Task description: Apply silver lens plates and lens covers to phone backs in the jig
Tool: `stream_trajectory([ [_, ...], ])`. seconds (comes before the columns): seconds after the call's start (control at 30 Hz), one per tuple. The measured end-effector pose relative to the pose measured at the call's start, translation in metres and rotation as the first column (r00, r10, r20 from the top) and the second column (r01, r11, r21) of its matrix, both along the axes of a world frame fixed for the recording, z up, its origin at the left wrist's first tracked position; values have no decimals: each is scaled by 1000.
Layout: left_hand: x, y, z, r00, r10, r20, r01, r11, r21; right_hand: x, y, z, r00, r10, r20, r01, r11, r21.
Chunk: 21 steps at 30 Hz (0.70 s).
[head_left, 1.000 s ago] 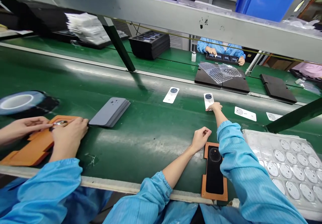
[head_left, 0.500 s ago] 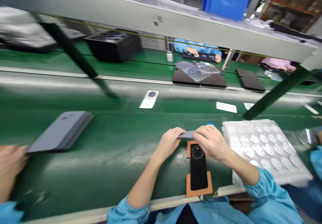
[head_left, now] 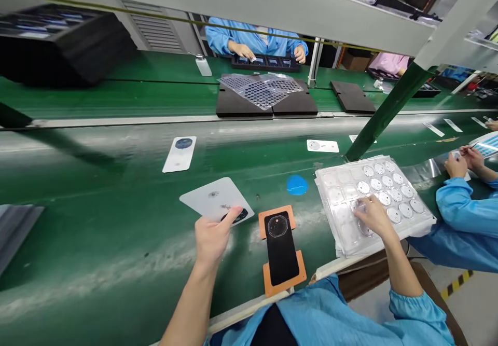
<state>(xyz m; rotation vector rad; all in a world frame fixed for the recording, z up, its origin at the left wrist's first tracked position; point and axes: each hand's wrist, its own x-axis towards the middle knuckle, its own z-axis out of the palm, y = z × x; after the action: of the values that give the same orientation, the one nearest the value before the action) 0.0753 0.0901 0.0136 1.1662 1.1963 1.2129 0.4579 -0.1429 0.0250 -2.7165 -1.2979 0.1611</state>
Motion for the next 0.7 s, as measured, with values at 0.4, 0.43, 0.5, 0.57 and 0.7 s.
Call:
stream_trajectory([
  [0.4,6,-17,10,835,111,539,49,960,-275,-130,57,6,839,544,3,-464,712,528],
  [0.43,5,-18,10,836,95,541,68,960,-273,-150,67,-2,785,619,17,-527,653,543],
  [0.5,-1,-20,10,845,70,530,81,963,-257,-180,82,-18,716,695,71,-619,584,525],
  [0.57,-10,-21,12,859,69,507,60,970,-235,-195,88,-34,673,728,129,-685,549,479],
  [0.7,-26,-22,10,886,86,456,28,971,-237,-198,83,-46,630,755,183,-749,528,400],
])
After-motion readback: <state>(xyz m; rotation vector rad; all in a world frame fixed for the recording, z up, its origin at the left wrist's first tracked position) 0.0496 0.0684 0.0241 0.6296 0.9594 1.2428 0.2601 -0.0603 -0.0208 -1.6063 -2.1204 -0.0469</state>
